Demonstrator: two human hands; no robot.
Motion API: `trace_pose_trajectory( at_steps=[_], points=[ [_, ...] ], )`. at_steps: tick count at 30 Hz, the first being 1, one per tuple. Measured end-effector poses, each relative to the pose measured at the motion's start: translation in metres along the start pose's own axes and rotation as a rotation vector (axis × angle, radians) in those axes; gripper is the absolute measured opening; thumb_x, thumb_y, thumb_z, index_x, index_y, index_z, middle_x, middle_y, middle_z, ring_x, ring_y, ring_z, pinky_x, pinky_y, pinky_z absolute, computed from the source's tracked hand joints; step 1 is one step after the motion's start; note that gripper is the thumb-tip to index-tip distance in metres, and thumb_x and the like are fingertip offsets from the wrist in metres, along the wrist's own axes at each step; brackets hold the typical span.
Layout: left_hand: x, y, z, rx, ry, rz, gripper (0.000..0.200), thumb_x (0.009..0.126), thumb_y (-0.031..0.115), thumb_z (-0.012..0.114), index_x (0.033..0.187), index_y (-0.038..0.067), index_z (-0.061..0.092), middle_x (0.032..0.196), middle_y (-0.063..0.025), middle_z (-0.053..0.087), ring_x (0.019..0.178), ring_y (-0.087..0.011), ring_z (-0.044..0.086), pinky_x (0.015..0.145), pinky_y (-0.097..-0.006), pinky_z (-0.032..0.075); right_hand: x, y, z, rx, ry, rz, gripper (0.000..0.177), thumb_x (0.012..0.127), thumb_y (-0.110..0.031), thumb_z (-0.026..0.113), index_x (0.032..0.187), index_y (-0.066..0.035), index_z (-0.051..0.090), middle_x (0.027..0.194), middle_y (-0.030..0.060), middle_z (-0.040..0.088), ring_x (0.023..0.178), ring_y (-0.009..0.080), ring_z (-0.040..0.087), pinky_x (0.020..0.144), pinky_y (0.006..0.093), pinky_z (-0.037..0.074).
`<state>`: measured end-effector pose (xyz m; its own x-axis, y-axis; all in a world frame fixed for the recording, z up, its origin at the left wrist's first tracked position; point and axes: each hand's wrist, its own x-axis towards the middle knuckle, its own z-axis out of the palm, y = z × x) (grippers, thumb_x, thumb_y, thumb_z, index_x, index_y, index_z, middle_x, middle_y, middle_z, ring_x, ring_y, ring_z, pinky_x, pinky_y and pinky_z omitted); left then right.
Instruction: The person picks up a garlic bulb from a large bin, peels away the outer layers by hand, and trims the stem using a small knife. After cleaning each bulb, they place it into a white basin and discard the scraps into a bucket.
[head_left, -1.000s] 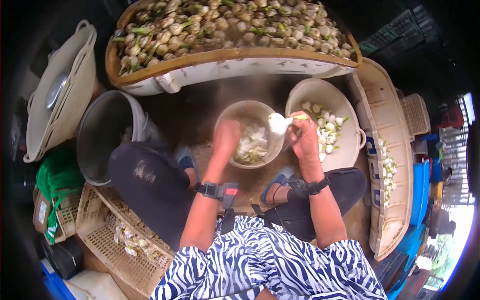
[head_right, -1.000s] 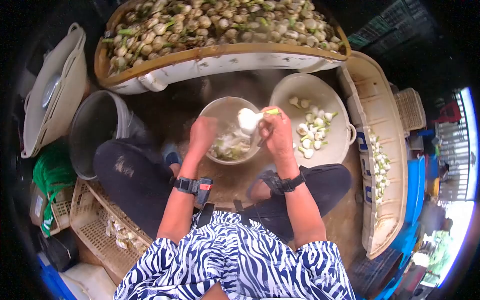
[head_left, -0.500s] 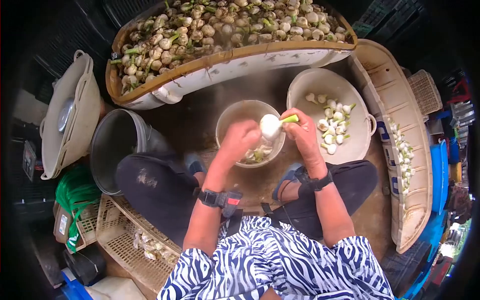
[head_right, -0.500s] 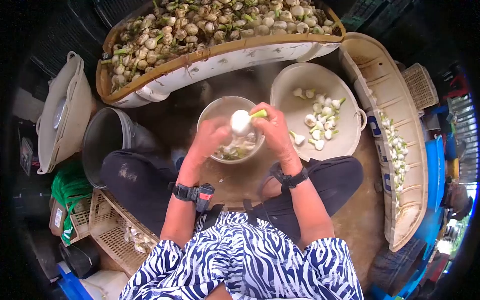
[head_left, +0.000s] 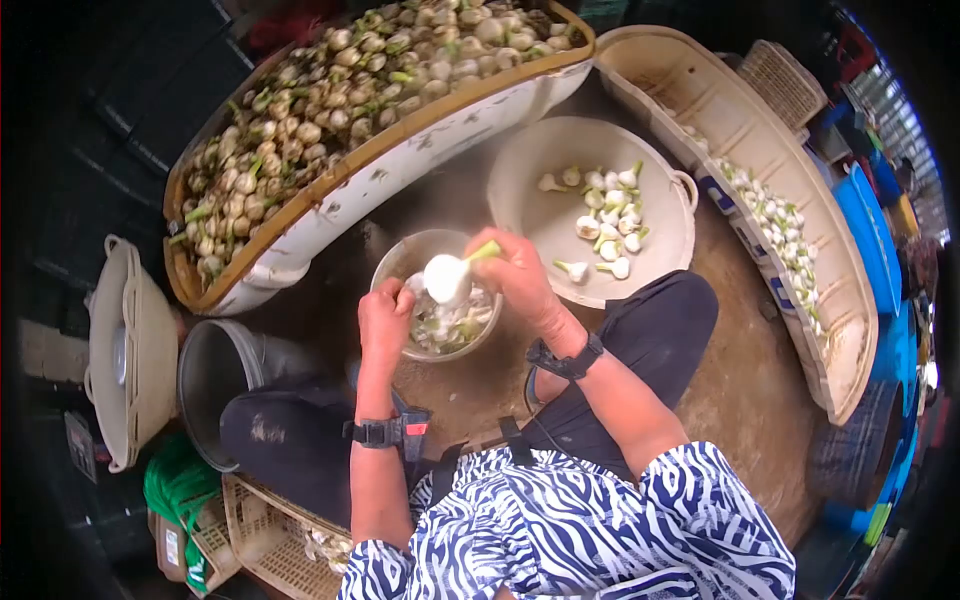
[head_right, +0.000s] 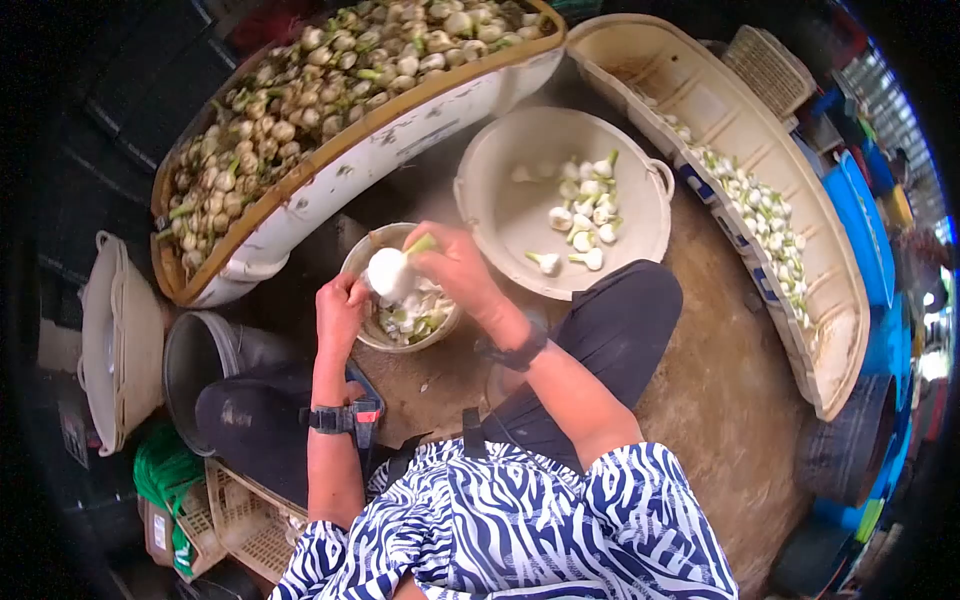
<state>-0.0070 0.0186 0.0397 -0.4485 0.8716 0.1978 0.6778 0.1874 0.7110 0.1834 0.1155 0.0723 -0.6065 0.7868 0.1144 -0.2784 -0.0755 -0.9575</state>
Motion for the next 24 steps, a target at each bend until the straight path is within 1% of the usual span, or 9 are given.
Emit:
trace_pose_trajectory(
  at_steps=[3,5,8,9,11,12,17,21,24],
  points=[
    [0.004,-0.009,0.011,0.24,-0.111,-0.036,0.018,0.076,0.013,0.051,0.072,-0.001,0.061,0.07,-0.0244,0.057,0.067,-0.0445,0.056,0.06,-0.0472,0.045,0.01,0.003,-0.026,-0.307,0.316,-0.152,0.01,0.078,-0.01,0.058,0.084,-0.002,0.06,0.071,0.0002,0.058,0.066,0.0069,0.052,0.06,0.0243,0.044],
    [0.007,-0.006,0.015,0.319,-0.056,-0.128,0.012,0.074,0.006,0.054,0.072,0.002,0.065,0.057,-0.0204,0.054,0.065,-0.04,0.059,0.059,-0.0422,0.046,0.019,0.002,-0.05,-0.195,0.591,-0.071,0.012,0.079,-0.008,0.059,0.088,0.0,0.059,0.071,0.0043,0.059,0.06,0.0105,0.054,0.055,0.0236,0.044],
    [0.012,0.005,0.012,0.354,-0.129,-0.156,0.015,0.074,0.007,0.055,0.079,0.002,0.068,0.069,-0.0217,0.059,0.077,-0.0398,0.061,0.069,-0.0451,0.047,0.019,0.016,-0.082,-0.033,0.796,-0.075,0.025,0.08,-0.007,0.059,0.104,0.002,0.055,0.069,0.0079,0.06,0.052,0.0095,0.051,0.045,0.0216,0.039],
    [0.014,-0.001,0.014,0.352,-0.122,-0.161,0.015,0.074,0.007,0.055,0.079,0.002,0.068,0.069,-0.0217,0.059,0.077,-0.0398,0.061,0.069,-0.0451,0.047,0.018,0.016,-0.085,-0.035,0.788,-0.076,0.025,0.08,-0.007,0.059,0.104,0.002,0.055,0.069,0.0079,0.06,0.052,0.0095,0.051,0.045,0.0216,0.039],
    [0.013,-0.006,0.023,0.229,0.13,0.148,0.019,0.077,0.014,0.057,0.083,0.0,0.068,0.085,-0.0222,0.061,0.088,-0.039,0.06,0.077,-0.043,0.046,0.009,0.013,-0.089,-0.07,0.834,-0.056,0.032,0.081,-0.008,0.06,0.11,0.003,0.05,0.067,0.008,0.059,0.046,0.0071,0.045,0.04,0.0203,0.033],
    [0.013,-0.011,0.022,0.213,0.079,0.147,0.028,0.079,0.018,0.058,0.097,-0.001,0.065,0.098,-0.0216,0.06,0.096,-0.0383,0.058,0.081,-0.0411,0.046,0.007,0.015,-0.089,-0.009,0.763,-0.049,0.024,0.082,-0.008,0.06,0.103,0.003,0.054,0.065,0.0068,0.058,0.044,0.0063,0.042,0.038,0.0205,0.031],
    [0.031,0.023,-0.022,0.317,-0.24,-0.061,0.043,0.077,0.014,0.059,0.118,0.001,0.056,0.086,-0.0208,0.064,0.085,-0.0371,0.062,0.077,-0.0401,0.047,0.016,0.006,-0.06,0.178,0.533,0.081,0.014,0.084,-0.014,0.061,0.088,-0.001,0.058,0.063,0.0052,0.057,0.043,0.0051,0.042,0.038,0.0195,0.03],
    [0.037,0.015,-0.026,0.128,-0.108,0.119,0.042,0.078,0.019,0.061,0.114,-0.002,0.057,0.083,-0.0192,0.066,0.085,-0.0374,0.062,0.079,-0.0396,0.048,0.038,-0.002,-0.053,0.191,0.397,0.081,0.014,0.082,-0.014,0.061,0.088,-0.002,0.059,0.063,0.0041,0.057,0.044,0.0053,0.043,0.038,0.0193,0.03],
    [0.035,0.004,-0.017,0.268,-0.133,0.415,0.049,0.076,0.014,0.063,0.121,-0.002,0.052,0.083,-0.0192,0.066,0.087,-0.0366,0.063,0.079,-0.0398,0.048,0.057,0.004,-0.071,0.207,0.373,0.195,0.014,0.082,-0.015,0.061,0.09,-0.003,0.06,0.067,0.0048,0.058,0.046,0.0066,0.044,0.039,0.021,0.032]
  ],
)
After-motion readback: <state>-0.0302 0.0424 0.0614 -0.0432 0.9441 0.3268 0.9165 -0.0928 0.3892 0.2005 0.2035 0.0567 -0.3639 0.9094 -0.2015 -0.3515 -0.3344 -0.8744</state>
